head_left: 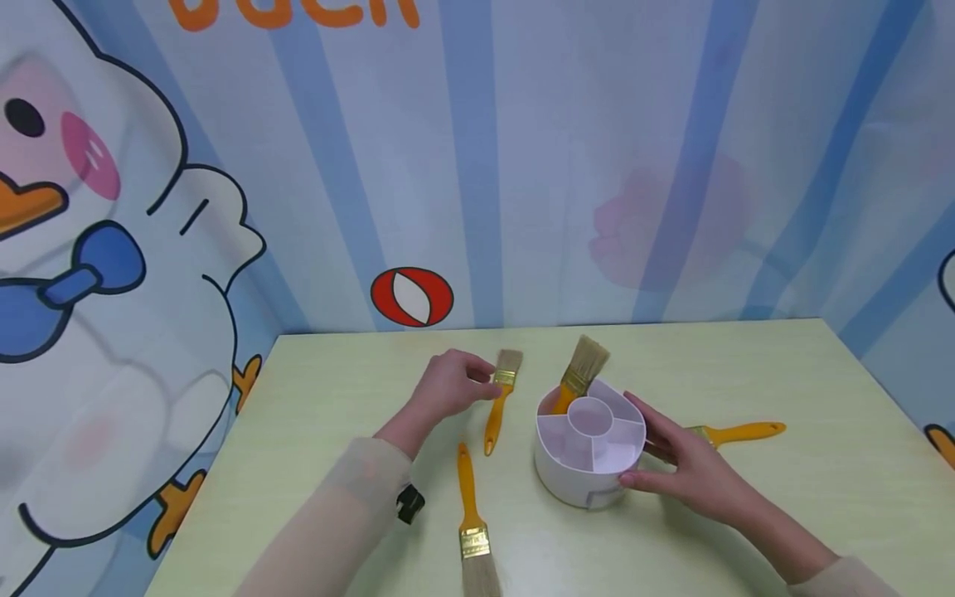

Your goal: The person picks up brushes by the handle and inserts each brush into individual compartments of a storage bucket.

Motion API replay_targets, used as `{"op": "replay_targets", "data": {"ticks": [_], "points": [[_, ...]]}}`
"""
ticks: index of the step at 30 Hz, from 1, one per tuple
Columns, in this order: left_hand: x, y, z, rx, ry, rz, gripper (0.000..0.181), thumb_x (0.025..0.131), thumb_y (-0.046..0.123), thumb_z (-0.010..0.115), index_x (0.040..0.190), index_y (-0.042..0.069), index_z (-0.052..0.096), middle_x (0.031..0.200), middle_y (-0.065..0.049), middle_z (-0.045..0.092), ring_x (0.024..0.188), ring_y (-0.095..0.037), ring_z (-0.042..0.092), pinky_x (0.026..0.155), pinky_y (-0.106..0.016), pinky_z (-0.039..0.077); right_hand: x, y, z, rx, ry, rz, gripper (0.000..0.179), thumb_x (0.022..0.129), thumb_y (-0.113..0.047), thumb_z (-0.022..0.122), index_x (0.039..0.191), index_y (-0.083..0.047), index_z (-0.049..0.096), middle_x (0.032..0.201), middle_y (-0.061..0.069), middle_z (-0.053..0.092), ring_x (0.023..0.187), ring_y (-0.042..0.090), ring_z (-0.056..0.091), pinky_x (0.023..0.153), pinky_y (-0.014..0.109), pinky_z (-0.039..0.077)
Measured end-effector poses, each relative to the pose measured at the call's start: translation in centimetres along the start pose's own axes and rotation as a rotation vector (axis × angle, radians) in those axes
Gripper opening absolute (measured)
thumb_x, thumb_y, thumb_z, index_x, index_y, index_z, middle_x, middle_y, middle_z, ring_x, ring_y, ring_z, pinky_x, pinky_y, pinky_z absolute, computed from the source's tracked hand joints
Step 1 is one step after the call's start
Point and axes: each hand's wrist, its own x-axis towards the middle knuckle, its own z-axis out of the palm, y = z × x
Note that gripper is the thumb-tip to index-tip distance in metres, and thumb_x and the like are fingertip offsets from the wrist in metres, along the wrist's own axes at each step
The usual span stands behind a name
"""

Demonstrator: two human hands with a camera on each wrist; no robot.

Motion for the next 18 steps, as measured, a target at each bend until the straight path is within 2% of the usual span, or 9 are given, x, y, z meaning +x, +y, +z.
{"op": "replay_targets", "data": {"ticks": [6,18], "points": [[0.9,-0.8,1.0,-0.042,-0.007,-0.019,0.037,0.094,0.019,0.085,0.128,0.006,0.077,0.109,-0.005,0.076,0.098,-0.022,0.068,0.084,-0.033,0.063,0.0,0.1,0.2,0.011,0.007,0.036,0.098,0.092,-0.025,0.087,0.168,-0.005,0.029,0.166,0.024,0.042,0.14,0.048,0.055,0.106,0.046,0.054],[2.3,-0.8,2.7,0.007,0.009,-0.063,0.037,0.092,0.017,0.086,0.127,0.006,0.077,0.109,-0.005,0.078,0.096,-0.02,0.069,0.085,-0.032,0.063,0.0,0.3,0.3,0.016,0.019,0.054,0.097,0.092,-0.026,0.087,0.168,-0.005,0.03,0.167,0.023,0.041,0.141,0.048,0.055,0.106,0.045,0.054]]}}
